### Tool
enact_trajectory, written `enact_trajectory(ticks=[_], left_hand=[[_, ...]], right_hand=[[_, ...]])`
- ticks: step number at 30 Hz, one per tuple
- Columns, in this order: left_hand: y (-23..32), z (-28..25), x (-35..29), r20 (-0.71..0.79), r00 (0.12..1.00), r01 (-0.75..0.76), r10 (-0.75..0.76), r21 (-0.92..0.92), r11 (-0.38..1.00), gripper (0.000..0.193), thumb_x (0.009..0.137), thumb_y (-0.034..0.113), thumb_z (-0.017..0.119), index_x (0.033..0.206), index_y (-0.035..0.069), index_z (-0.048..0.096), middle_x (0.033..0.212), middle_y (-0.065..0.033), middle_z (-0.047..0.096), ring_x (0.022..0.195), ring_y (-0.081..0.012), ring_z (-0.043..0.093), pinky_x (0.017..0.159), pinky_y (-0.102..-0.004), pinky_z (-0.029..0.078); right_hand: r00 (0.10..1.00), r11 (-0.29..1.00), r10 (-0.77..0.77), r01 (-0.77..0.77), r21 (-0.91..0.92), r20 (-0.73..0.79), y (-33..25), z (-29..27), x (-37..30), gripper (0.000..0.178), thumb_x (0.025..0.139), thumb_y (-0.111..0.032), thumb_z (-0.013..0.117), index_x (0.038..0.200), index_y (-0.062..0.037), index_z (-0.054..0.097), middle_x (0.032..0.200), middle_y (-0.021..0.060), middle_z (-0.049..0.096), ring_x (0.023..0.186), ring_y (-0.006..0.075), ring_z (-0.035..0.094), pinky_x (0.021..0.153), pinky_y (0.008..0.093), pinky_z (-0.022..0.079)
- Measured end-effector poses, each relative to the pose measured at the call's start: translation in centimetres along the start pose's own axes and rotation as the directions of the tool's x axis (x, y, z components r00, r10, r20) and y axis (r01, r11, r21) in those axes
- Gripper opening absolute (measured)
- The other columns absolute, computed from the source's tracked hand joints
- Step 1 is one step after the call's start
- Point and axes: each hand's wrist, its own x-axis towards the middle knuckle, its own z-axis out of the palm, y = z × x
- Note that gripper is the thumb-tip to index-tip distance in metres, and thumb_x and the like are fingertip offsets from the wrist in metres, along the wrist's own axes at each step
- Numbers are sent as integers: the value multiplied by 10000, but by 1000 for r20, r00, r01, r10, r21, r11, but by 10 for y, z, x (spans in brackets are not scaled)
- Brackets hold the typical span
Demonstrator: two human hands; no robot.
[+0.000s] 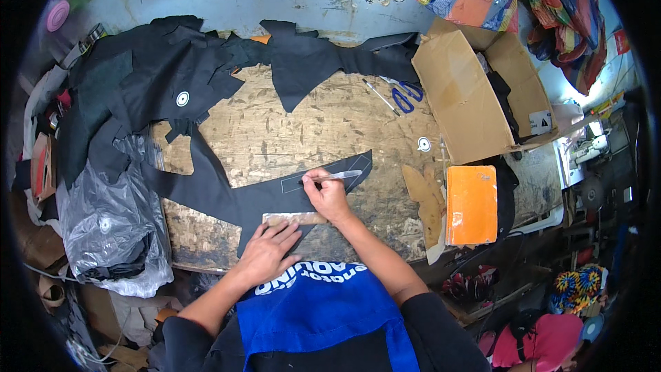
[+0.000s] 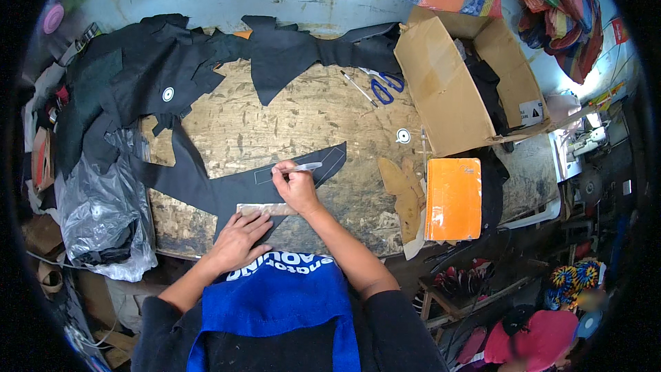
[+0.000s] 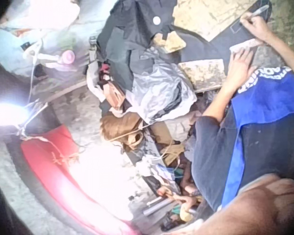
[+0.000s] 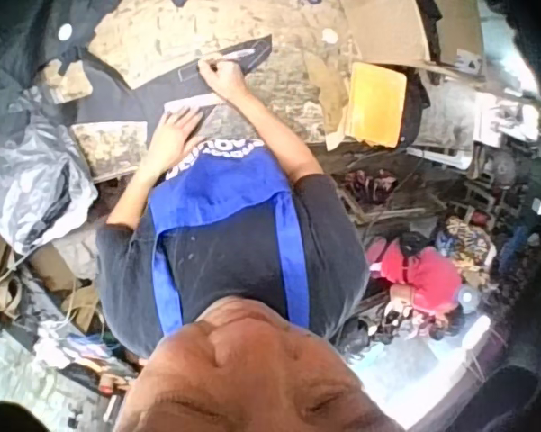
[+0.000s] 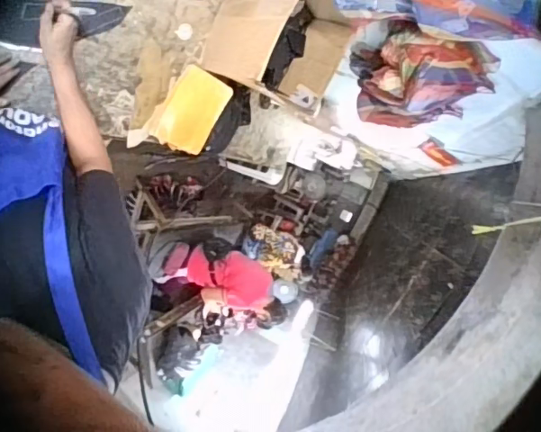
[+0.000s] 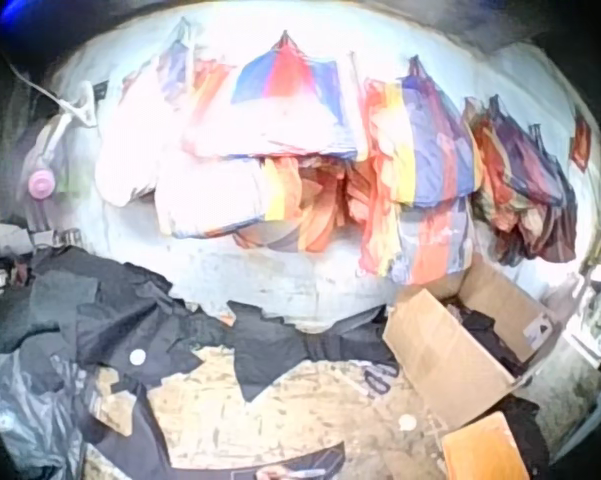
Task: The person lays out black fabric pieces on a wooden table, uses a ruler and marker to trace patterns, and cuts the fabric with scissors. The cut pieces are placed into a cardboard box.
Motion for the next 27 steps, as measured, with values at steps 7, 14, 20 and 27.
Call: enact_trajectory(ticks=[7, 14, 20, 27], left_hand=[[-2, 2, -20, -57, 996, 61, -65, -69, 996, 390, 859, 288, 568, 1186, 76, 581, 1310, -74, 525, 1231, -253, 452, 1016, -455, 316], [-11, 5, -9, -205, 972, 68, -116, -229, 971, 312, 771, 96, 640, 1081, 60, 640, 1190, -109, 593, 1060, -261, 547, 909, -403, 395], [-14, -2, 8, -330, 907, 189, -263, -240, 952, 320, 676, 92, 717, 983, 23, 657, 968, -127, 622, 909, -317, 564, 808, -398, 466], [-34, -21, 34, -42, 921, 370, -388, -217, 903, 200, 672, 129, 762, 681, 30, 590, 656, -111, 592, 633, -275, 595, 614, -361, 484]], right_hand=[[990, 980, -141, 139, -145, -9, -5, 8, 6, 108, 814, -84, 629, 797, 22, 619, 750, 142, 638, 678, 257, 632, 622, 328, 489], [990, 980, -139, 134, -147, -22, 2, 6, 5, 104, 822, -73, 621, 780, 22, 619, 729, 127, 645, 657, 222, 636, 604, 309, 488], [998, 1000, -1, 0, -4, -69, 4, 6, 6, 149, 842, -121, 619, 804, 23, 610, 696, 158, 633, 631, 233, 635, 592, 318, 490], [979, 961, 104, -145, -236, -177, -5, -31, 27, 311, 830, -225, 646, 646, 14, 575, 509, 161, 548, 474, 283, 575, 475, 357, 441]])
